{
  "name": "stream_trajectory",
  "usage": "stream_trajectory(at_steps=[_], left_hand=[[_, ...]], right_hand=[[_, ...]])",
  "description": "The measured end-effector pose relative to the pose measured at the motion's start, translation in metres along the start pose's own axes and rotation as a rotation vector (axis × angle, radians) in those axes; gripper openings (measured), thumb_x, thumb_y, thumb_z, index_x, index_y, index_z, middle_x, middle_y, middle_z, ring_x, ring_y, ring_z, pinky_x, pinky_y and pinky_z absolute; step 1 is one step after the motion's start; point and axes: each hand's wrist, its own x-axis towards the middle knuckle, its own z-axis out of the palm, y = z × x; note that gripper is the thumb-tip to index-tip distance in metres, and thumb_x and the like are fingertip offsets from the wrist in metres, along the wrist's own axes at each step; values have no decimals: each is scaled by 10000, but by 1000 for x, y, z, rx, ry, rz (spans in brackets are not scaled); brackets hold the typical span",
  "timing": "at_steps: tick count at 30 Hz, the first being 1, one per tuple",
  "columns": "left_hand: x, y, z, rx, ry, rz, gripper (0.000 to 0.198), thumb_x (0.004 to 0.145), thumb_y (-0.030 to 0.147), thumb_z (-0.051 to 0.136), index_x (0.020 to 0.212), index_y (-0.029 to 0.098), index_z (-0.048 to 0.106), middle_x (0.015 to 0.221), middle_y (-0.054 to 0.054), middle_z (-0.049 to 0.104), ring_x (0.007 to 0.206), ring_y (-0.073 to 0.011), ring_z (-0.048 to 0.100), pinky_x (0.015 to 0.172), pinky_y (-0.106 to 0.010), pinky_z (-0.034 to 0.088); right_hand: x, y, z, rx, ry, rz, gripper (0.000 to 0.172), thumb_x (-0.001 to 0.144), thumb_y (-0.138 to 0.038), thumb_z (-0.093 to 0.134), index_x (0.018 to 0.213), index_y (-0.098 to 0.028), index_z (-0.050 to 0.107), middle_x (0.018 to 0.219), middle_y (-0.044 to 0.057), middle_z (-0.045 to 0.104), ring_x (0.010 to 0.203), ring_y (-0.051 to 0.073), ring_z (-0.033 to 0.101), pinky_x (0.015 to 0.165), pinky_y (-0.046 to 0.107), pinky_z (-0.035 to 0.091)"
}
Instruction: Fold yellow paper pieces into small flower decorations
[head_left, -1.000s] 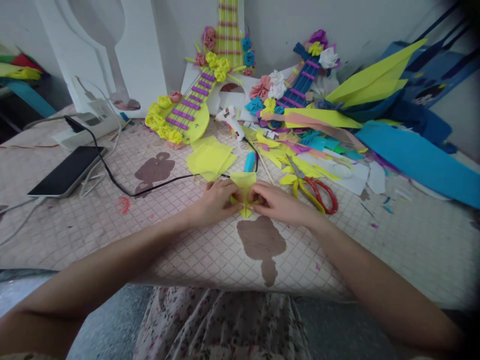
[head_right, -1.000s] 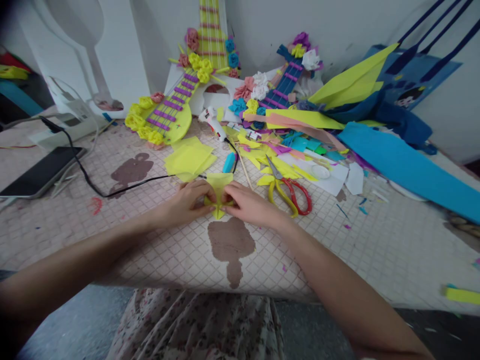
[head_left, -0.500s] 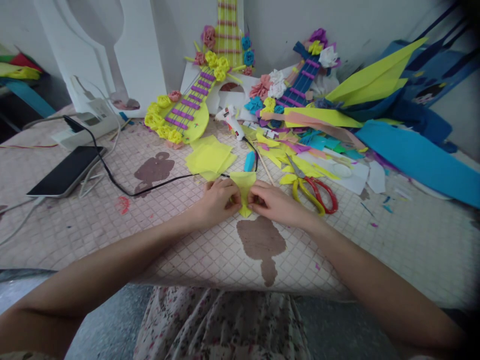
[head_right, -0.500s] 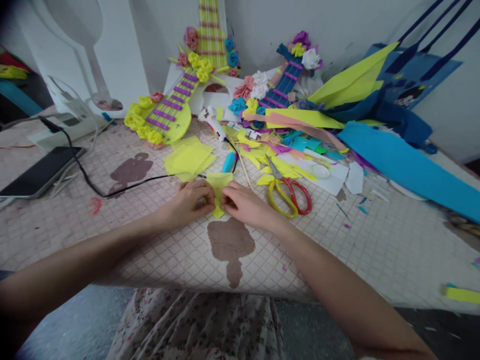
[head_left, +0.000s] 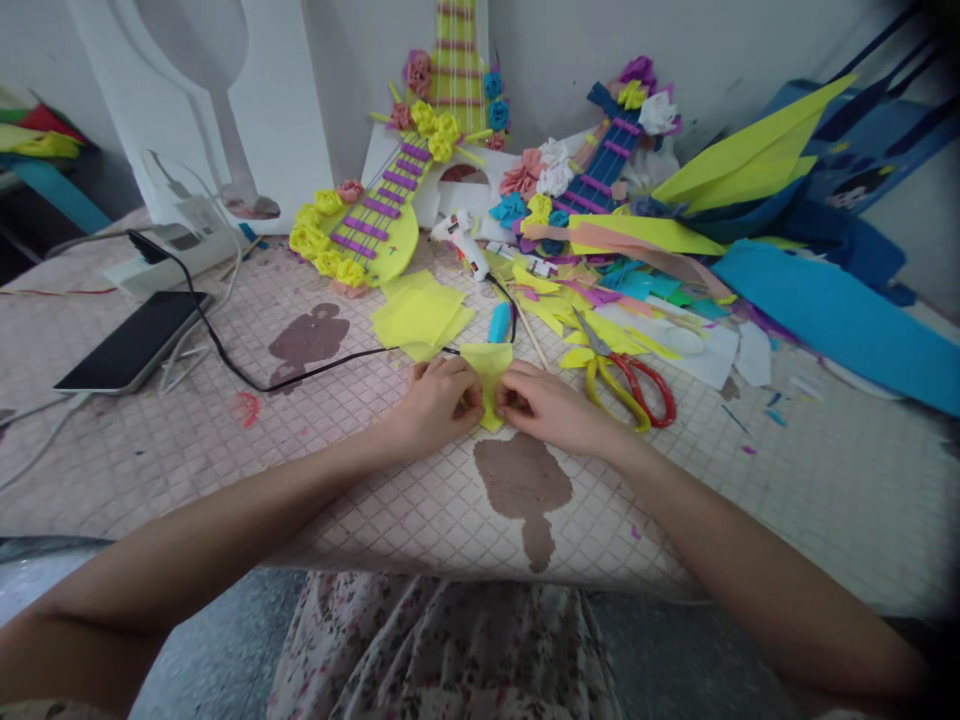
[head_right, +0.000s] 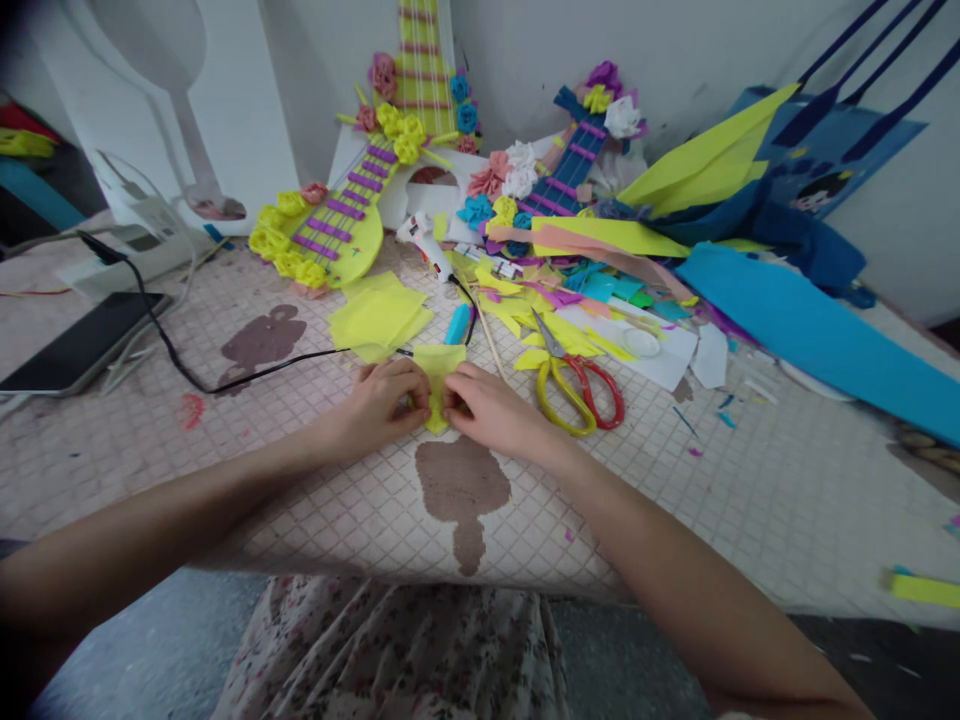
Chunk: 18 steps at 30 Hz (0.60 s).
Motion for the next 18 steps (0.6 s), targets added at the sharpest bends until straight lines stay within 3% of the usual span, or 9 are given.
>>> stream_trajectory(at_steps=[18], left_hand=[[-1,2,1,25,13,-4,39,766,176,549,727,176,547,898,-29,594,922,-208,519,838,-389,333]], right_hand=[[1,0,2,-9,9,-6,85,780,-118,518,753,-190,481,831,15,483,753,142,499,677,269,387]])
